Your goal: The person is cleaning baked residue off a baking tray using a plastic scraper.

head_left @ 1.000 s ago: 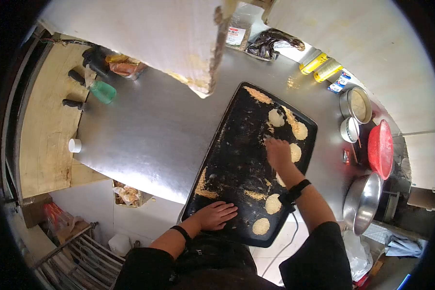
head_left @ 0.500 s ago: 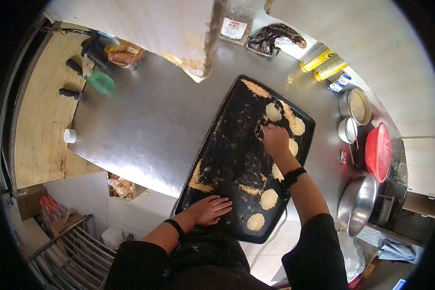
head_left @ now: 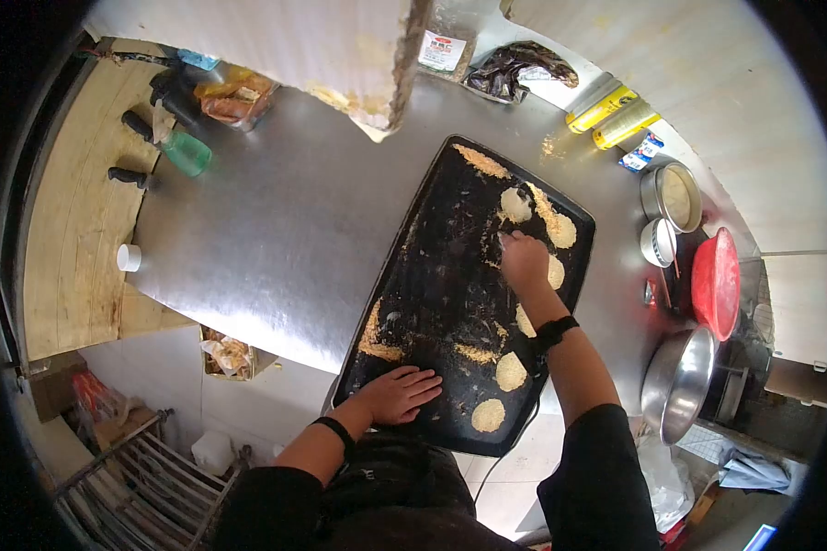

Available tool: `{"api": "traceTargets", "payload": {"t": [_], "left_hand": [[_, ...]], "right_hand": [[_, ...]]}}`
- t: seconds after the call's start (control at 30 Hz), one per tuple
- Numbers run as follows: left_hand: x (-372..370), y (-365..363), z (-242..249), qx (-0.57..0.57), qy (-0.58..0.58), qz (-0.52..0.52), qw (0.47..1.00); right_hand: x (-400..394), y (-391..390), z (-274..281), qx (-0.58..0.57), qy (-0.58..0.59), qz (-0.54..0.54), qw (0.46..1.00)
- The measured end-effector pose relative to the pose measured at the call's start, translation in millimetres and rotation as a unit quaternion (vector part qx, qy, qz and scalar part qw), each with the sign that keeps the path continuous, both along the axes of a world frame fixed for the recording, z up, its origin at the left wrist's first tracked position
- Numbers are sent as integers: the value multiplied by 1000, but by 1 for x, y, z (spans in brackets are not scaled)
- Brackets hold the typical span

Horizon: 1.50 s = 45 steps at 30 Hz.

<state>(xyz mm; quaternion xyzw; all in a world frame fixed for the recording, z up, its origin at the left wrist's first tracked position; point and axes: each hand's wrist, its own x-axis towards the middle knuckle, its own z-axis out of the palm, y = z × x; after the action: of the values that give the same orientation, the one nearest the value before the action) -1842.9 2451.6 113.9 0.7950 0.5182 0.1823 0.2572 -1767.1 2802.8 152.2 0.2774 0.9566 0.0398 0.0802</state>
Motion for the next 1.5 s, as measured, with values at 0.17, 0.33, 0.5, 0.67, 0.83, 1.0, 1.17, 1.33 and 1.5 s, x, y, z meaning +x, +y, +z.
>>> {"api": "traceTargets", "payload": {"t": [0.17,0.33,0.5,0.67,0.83,1.0,1.17,1.33,1.5], "left_hand": [[0,1,-4,-4,1,-6,1000],[1,0,0,-11,24,-5,1000],[0,-3,6,-6,48,-9,999],[-9,-16,10,-28,37,-18,999],[-16,22,24,-50,27,-8,998],[-53,142,24,94,38,177,979],[-72,169,-1,63,106,234,964],[-75,169,-6,43,136,212,967],[-74,167,-10,51,149,198,968]], "right_hand": [[25,-41,4,-28,51,38,998],[-2,-11,-10,33,46,2,998],[-1,-10,1,-7,115,-64,991],[25,-12,19,-52,146,-3,988],[34,-1,27,-4,153,-1,988],[35,18,9,31,98,56,993],[23,31,-6,32,44,58,997],[7,48,-7,92,73,84,989],[-28,90,-23,91,89,29,991]]}}
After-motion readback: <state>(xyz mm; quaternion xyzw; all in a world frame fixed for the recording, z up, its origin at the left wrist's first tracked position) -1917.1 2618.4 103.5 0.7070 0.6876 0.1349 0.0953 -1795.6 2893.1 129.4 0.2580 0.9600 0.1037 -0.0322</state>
